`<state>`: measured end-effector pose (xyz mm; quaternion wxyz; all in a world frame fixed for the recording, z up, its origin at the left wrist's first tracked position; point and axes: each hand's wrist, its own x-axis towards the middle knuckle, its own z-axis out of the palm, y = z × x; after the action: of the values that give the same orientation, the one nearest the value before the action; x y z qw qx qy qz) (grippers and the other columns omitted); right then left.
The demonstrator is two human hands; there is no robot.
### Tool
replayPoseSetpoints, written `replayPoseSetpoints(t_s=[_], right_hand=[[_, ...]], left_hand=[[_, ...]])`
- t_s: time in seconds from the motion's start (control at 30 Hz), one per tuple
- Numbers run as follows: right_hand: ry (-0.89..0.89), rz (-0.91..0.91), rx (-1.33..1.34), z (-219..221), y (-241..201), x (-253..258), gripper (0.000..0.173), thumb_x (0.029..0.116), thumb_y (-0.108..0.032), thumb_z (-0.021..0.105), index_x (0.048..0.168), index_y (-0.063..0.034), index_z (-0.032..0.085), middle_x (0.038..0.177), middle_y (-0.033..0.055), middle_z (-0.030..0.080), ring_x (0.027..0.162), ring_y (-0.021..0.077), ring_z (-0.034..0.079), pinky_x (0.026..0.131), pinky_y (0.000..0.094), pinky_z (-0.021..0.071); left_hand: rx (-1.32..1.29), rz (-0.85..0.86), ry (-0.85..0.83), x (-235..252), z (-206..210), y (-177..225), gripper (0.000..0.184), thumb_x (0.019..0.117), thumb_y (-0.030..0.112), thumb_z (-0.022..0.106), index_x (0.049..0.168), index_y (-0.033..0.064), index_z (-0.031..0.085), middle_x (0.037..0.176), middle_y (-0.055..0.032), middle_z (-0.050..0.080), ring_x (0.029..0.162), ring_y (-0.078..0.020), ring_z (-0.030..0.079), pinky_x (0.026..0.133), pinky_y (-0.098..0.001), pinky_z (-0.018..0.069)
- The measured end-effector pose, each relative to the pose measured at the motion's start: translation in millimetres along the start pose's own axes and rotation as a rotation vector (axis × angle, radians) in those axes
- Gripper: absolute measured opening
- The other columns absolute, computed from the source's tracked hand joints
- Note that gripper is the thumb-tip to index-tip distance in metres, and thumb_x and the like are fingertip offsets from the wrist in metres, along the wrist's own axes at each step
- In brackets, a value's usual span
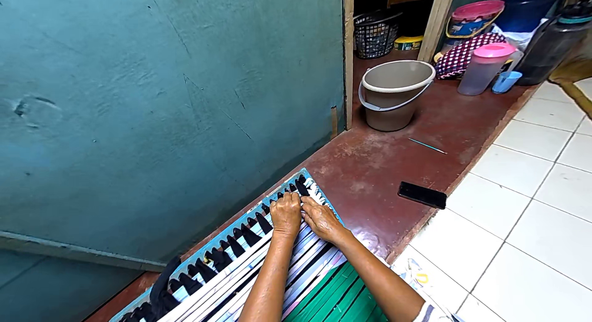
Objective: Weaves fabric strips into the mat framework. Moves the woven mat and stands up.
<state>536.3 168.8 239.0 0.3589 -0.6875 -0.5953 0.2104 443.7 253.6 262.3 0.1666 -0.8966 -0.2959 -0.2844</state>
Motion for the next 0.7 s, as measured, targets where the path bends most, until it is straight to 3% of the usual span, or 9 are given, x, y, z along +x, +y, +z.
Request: replayPoseSetpoints(t_s=[0.07,0.13,0.17,0.4,0.47,0.53,0.57,0.63,0.7], right_hand=[[0.013,-0.002,0.011,0.0,1.1,-1.0,0.031,0.1061,-0.011,0.045,0.12,0.0067,0.067,0.15,0.0217,0.052,0.126,0.0376,0.062,0.1,0.0522,0.0512],[0.006,-0.003,0.018,-1.8,0.5,-1.7,0.031,0.1063,-0.011,0.044,0.119,0.0072,0.066,0.15,0.0221,0.052,0.128,0.0374,0.06,0.101,0.0518,0.0501],[0.007,-0.007,0.018,-2.1,0.1,-1.9,0.031,0.1063,-0.011,0.044,0.119,0.0075,0.066,0.149,0.0225,0.053,0.128,0.0374,0.06,0.101,0.0518,0.0502],[0.006,0.0,0.005,-2.4,0.8,0.4,0.032,0.107,-0.014,0.044,0.117,0.0066,0.066,0.145,0.0221,0.056,0.123,0.0379,0.063,0.099,0.0535,0.0507],[0.004,0.008,-0.005,-1.7,-0.9,0.6,0.032,0.1069,-0.014,0.044,0.117,0.0063,0.067,0.146,0.0218,0.055,0.124,0.0377,0.063,0.098,0.0528,0.0512],[-0.003,0.02,-0.015,-1.6,-2.3,0.3,0.032,0.1066,-0.012,0.043,0.118,0.0064,0.066,0.148,0.0217,0.054,0.124,0.038,0.063,0.098,0.0529,0.0511],[0.001,0.014,-0.016,-1.3,-1.8,0.0,0.032,0.1061,-0.012,0.042,0.118,0.0064,0.066,0.148,0.0216,0.054,0.123,0.0382,0.063,0.097,0.0533,0.0513],[0.02,-0.008,-0.01,-0.7,0.3,-0.6,0.032,0.1056,-0.011,0.043,0.118,0.0066,0.067,0.146,0.0215,0.055,0.122,0.0381,0.063,0.096,0.0541,0.0514],[0.025,-0.018,-0.007,-0.1,1.7,-1.3,0.032,0.1059,-0.012,0.043,0.117,0.0062,0.067,0.146,0.021,0.056,0.122,0.0374,0.064,0.096,0.0536,0.0516]], left_hand=[[-0.091,-0.115,-0.245,7.1,-17.1,2.2,0.02,0.0958,0.01,0.06,0.09,-0.0027,0.074,0.086,-0.0219,0.072,0.077,-0.0397,0.073,0.064,-0.0541,0.0554],[-0.137,-0.286,-0.652,27.0,-44.9,6.2,0.033,0.1059,0.019,0.045,0.115,-0.001,0.07,0.113,-0.0221,0.071,0.107,-0.0394,0.069,0.088,-0.0556,0.0523],[-0.141,-0.338,-0.755,34.7,-51.8,7.2,0.034,0.1073,0.02,0.042,0.12,-0.0001,0.067,0.119,-0.0216,0.069,0.114,-0.0382,0.066,0.092,-0.0549,0.0504],[-0.244,-0.403,-0.817,42.9,-55.9,-0.9,0.03,0.1045,0.02,0.044,0.11,0.0017,0.068,0.108,-0.0203,0.07,0.11,-0.0361,0.066,0.089,-0.0559,0.0492],[-0.187,-0.407,-0.838,43.0,-57.1,1.4,0.031,0.1052,0.021,0.044,0.115,0.0029,0.068,0.112,-0.0202,0.07,0.113,-0.0361,0.066,0.091,-0.0559,0.0497],[-0.134,-0.405,-0.716,33.6,-50.6,7.7,0.032,0.1053,0.019,0.043,0.115,0.0006,0.068,0.11,-0.0209,0.072,0.109,-0.038,0.069,0.088,-0.0561,0.0515],[-0.113,-0.375,-0.559,24.0,-41.4,10.1,0.031,0.1037,0.017,0.046,0.109,-0.0021,0.069,0.103,-0.0218,0.073,0.1,-0.0399,0.071,0.081,-0.0562,0.0536],[-0.054,-0.23,-0.125,6.1,-12.4,8.1,0.021,0.0931,0.008,0.056,0.086,-0.0054,0.071,0.076,-0.0208,0.071,0.07,-0.0393,0.073,0.057,-0.0527,0.0536],[0.032,-0.122,0.12,1.5,6.8,3.5,0.016,0.0857,0.006,0.061,0.074,-0.0028,0.067,0.064,-0.0162,0.066,0.058,-0.0326,0.069,0.05,-0.0466,0.0496]])
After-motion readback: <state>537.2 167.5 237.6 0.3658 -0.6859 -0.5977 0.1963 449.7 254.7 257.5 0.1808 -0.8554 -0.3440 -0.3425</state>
